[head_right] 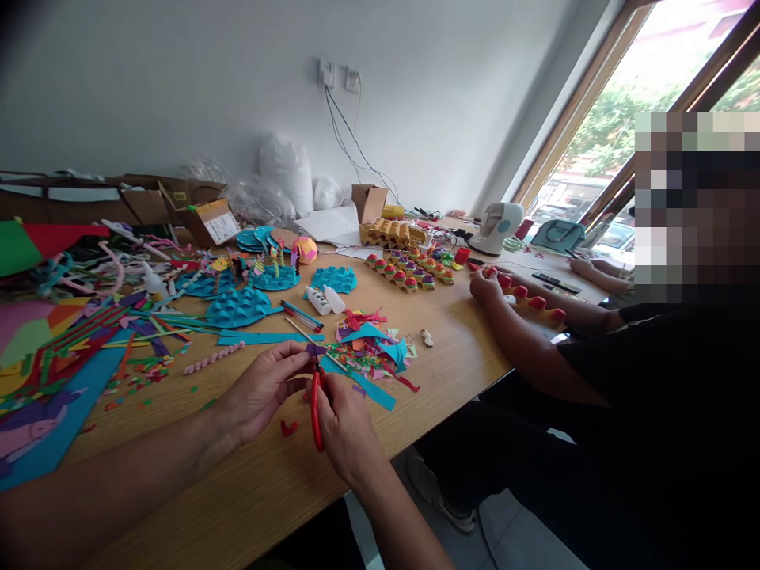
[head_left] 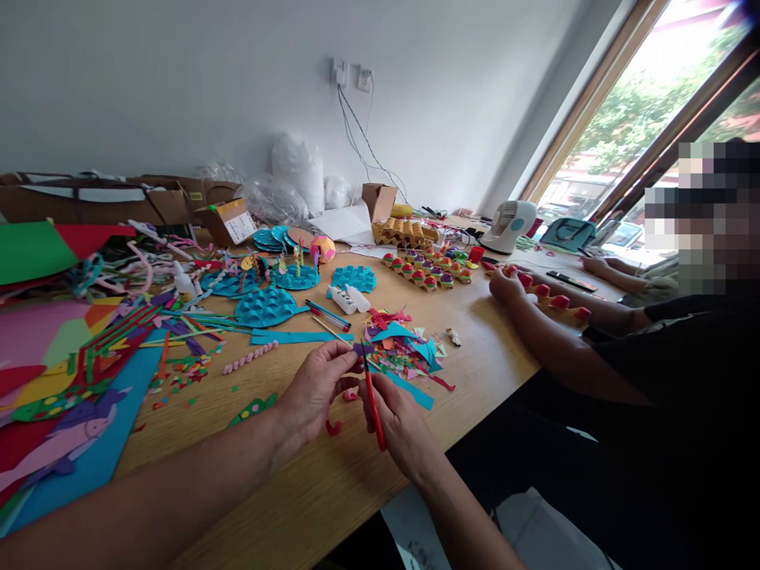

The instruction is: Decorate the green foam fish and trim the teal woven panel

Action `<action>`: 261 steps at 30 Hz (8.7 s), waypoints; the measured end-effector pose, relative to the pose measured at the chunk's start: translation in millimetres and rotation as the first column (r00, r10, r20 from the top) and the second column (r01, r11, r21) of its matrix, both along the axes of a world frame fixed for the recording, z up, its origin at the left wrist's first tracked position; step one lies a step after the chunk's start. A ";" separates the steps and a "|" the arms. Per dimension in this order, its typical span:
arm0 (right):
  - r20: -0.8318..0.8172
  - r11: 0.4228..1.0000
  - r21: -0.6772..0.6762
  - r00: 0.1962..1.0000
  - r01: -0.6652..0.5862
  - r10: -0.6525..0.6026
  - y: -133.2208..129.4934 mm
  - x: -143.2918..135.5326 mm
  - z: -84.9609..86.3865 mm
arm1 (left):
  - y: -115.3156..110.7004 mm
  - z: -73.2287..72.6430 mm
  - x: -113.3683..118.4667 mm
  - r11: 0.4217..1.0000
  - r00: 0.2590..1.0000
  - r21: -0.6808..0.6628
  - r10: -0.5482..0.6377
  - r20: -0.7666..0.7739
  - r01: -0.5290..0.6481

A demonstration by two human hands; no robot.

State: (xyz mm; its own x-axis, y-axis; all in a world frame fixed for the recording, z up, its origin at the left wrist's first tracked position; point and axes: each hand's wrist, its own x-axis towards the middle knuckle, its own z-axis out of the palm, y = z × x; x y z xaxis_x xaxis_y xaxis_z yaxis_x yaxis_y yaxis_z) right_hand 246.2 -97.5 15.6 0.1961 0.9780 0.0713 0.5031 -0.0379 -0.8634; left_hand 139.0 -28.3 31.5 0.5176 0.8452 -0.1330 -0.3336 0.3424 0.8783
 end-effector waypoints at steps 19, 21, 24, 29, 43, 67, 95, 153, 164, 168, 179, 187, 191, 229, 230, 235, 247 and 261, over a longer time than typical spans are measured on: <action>-0.007 0.998 -0.047 0.999 -0.037 0.037 -2.0 -2.3 -4.7 | 5.1 -2.2 -15.3 0.996 0.997 0.090 -0.018 -0.075 0.025; -0.006 0.998 -0.048 0.999 -0.045 0.044 -2.2 -1.9 -5.2 | 5.4 -3.6 -16.2 0.996 0.997 0.086 -0.019 -0.081 0.026; 0.015 0.997 -0.050 0.998 -0.052 0.053 -3.2 -0.8 -5.9 | 6.0 -5.6 -16.8 0.997 0.995 0.078 -0.022 -0.097 0.030; 0.028 0.995 -0.059 0.996 -0.085 0.087 -5.9 0.4 -5.6 | 9.0 -6.5 -19.2 0.997 0.995 0.070 -0.010 -0.103 0.018; -0.041 0.994 -0.038 0.994 -0.106 0.105 -2.1 -6.7 -10.7 | 7.6 -10.8 -26.7 0.997 0.994 0.057 -0.041 -0.103 0.048; -0.041 0.986 -0.055 0.987 -0.156 0.154 -3.4 -4.5 -6.4 | 9.7 -1.2 -35.9 0.997 0.980 0.030 -0.066 -0.187 0.073; -0.101 0.984 -0.068 0.982 -0.165 0.158 -1.8 -9.8 -8.8 | 8.3 -8.4 -35.9 0.990 0.977 0.066 -0.112 -0.179 0.126; -0.004 0.968 -0.118 0.975 -0.222 0.223 -6.1 -4.2 -9.8 | 12.6 -11.2 -44.4 0.986 0.951 0.016 -0.156 -0.267 0.166; 0.011 0.962 -0.138 0.971 -0.234 0.238 -7.2 -3.2 -9.5 | 15.1 -14.6 -45.5 0.988 0.962 0.014 -0.144 -0.233 0.152; 0.020 0.962 -0.140 0.971 -0.234 0.239 -7.7 -3.0 -8.3 | 14.7 -15.4 -46.7 0.988 0.963 0.020 -0.142 -0.229 0.151; 0.075 0.963 -0.115 0.965 -0.243 0.252 -8.1 -1.1 -8.2 | 16.6 -15.4 -45.3 0.989 0.957 0.026 -0.136 -0.258 0.148; 0.104 0.962 -0.123 0.960 -0.245 0.258 -7.7 -2.2 -7.3 | 17.5 -12.1 -47.9 0.979 0.934 0.070 -0.161 -0.318 0.193; 0.117 0.959 -0.141 0.957 -0.247 0.264 -8.0 -3.8 -5.0 | 16.9 -11.3 -47.2 0.971 0.920 0.086 -0.181 -0.347 0.224; 0.827 0.915 -0.367 0.509 0.166 0.240 14.1 48.3 5.7 | 25.2 -11.8 -70.0 0.981 0.879 0.128 -0.067 -0.472 0.144; 0.827 0.912 -0.376 0.504 0.165 0.249 14.9 48.5 6.6 | 25.2 -12.3 -71.8 0.983 0.876 0.125 -0.060 -0.478 0.136; 0.813 0.904 -0.408 0.499 0.125 0.298 20.7 49.8 10.0 | 24.4 -10.6 -78.2 0.984 0.871 0.141 -0.023 -0.490 0.105; 0.706 0.940 -0.290 0.622 -0.182 0.339 36.3 60.3 23.9 | 26.8 -0.1 -88.7 0.984 0.875 0.177 0.060 -0.480 0.029; 0.134 0.875 -0.099 0.865 -0.473 0.483 75.0 -52.1 22.4 | 26.6 -5.2 -110.1 0.925 0.788 0.349 0.103 -0.607 0.148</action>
State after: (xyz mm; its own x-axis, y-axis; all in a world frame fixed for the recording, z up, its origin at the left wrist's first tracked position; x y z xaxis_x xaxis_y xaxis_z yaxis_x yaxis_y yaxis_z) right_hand 194.1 -22.5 38.0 -0.3046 0.9525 -0.0002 0.5960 0.1904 -0.7801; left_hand 28.9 -1.7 26.2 0.4533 0.8840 -0.1138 0.3130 -0.0384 0.9490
